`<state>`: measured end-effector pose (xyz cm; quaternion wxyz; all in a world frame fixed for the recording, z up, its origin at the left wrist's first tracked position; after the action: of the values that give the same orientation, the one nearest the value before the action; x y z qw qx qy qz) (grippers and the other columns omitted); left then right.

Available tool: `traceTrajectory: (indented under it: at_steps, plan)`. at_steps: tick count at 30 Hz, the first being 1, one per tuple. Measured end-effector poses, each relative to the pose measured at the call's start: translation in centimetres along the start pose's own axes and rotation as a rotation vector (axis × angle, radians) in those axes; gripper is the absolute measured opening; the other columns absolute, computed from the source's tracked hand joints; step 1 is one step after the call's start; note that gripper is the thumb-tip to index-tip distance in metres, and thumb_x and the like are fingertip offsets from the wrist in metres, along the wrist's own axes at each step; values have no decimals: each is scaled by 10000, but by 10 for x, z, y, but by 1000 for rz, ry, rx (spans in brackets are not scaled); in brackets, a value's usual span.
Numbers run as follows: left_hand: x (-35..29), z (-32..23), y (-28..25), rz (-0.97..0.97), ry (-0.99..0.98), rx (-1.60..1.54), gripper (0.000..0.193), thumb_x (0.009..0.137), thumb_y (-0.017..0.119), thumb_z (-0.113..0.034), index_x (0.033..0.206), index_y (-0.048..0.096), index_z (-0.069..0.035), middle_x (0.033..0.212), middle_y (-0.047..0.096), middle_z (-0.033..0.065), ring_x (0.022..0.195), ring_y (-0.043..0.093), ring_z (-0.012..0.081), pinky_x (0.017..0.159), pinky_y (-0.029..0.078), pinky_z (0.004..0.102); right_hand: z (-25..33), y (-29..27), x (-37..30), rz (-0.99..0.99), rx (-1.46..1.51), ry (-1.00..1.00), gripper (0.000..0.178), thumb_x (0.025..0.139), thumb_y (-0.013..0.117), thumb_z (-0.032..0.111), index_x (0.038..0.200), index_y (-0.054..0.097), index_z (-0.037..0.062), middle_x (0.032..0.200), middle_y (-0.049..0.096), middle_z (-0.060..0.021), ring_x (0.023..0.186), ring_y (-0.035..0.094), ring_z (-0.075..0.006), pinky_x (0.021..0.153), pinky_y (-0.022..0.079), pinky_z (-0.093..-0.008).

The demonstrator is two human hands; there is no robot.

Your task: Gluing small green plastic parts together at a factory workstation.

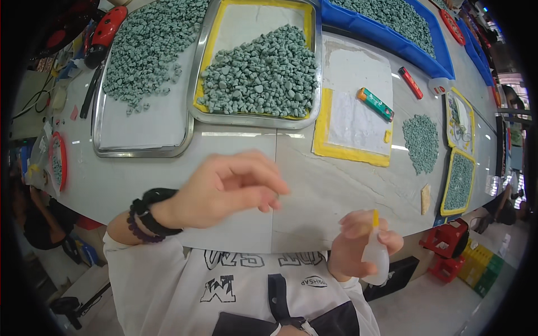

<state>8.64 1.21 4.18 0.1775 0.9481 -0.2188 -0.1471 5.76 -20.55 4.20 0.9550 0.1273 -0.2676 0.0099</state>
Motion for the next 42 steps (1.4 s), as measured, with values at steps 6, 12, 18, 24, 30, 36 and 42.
traceTrajectory:
  at_steps: [6, 12, 18, 24, 30, 36, 42]
  plan:
    - [7, 58, -4, -24, -185, -163, 222, 865, 526, 9, 1081, 571, 32, 1136, 535, 121, 945, 595, 160, 836, 488, 271, -20, 35, -4, 319, -141, 87, 538, 858, 486, 567, 1066, 438, 73, 841, 623, -179, 888, 587, -359, 720, 473, -424]
    - [6, 67, -8, -57, -205, -221, 262, 872, 539, 6, 1132, 553, 23, 1104, 575, 105, 1021, 571, 151, 881, 481, 290, -30, 39, -11, 335, -167, 141, 583, 851, 466, 599, 1006, 521, 39, 793, 673, -179, 903, 625, -417, 703, 520, -417]
    - [7, 71, -11, -46, -164, -190, 224, 879, 536, -10, 1100, 555, 21, 1083, 577, 98, 989, 586, 155, 880, 485, 286, -33, 38, -13, 325, -189, 175, 607, 835, 467, 620, 1015, 518, 43, 798, 673, -163, 901, 632, -404, 684, 523, -412]
    - [8, 61, -9, -57, -110, -192, 161, 888, 485, 5, 1037, 543, 23, 974, 596, 95, 849, 608, 152, 767, 502, 274, -32, 38, -14, 371, -186, 120, 608, 829, 485, 616, 1023, 516, 42, 823, 672, -153, 913, 629, -396, 675, 519, -404]
    - [7, 70, -10, -1, -201, -198, 155, 910, 464, -33, 1033, 542, 21, 939, 599, 89, 770, 607, 139, 719, 500, 266, -29, 48, -9, 525, -261, 70, 515, 863, 500, 537, 1040, 493, 53, 843, 660, -161, 916, 617, -387, 711, 504, -416]
    - [8, 71, -10, -96, -214, -190, 162, 921, 442, -33, 1037, 541, 23, 939, 598, 86, 797, 597, 123, 732, 486, 247, -31, 51, -6, 447, -389, 115, 356, 850, 620, 358, 1018, 498, 69, 897, 653, -150, 927, 602, -347, 772, 485, -395]
    - [7, 72, -3, -184, -184, -160, 161, 918, 437, -8, 1033, 543, 32, 965, 593, 79, 868, 580, 106, 767, 468, 231, -34, 73, -14, 508, -622, -17, 393, 709, 753, 98, 1003, 492, 96, 959, 643, -102, 886, 576, -286, 755, 464, -366]
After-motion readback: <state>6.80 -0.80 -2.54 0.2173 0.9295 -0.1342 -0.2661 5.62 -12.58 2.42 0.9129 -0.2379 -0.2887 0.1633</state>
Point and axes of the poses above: each hand's wrist, its own x-axis towards the middle knuckle, its own y-axis out of the palm, z = x × y, the point moved 6 cm from there along x, towards the middle knuckle
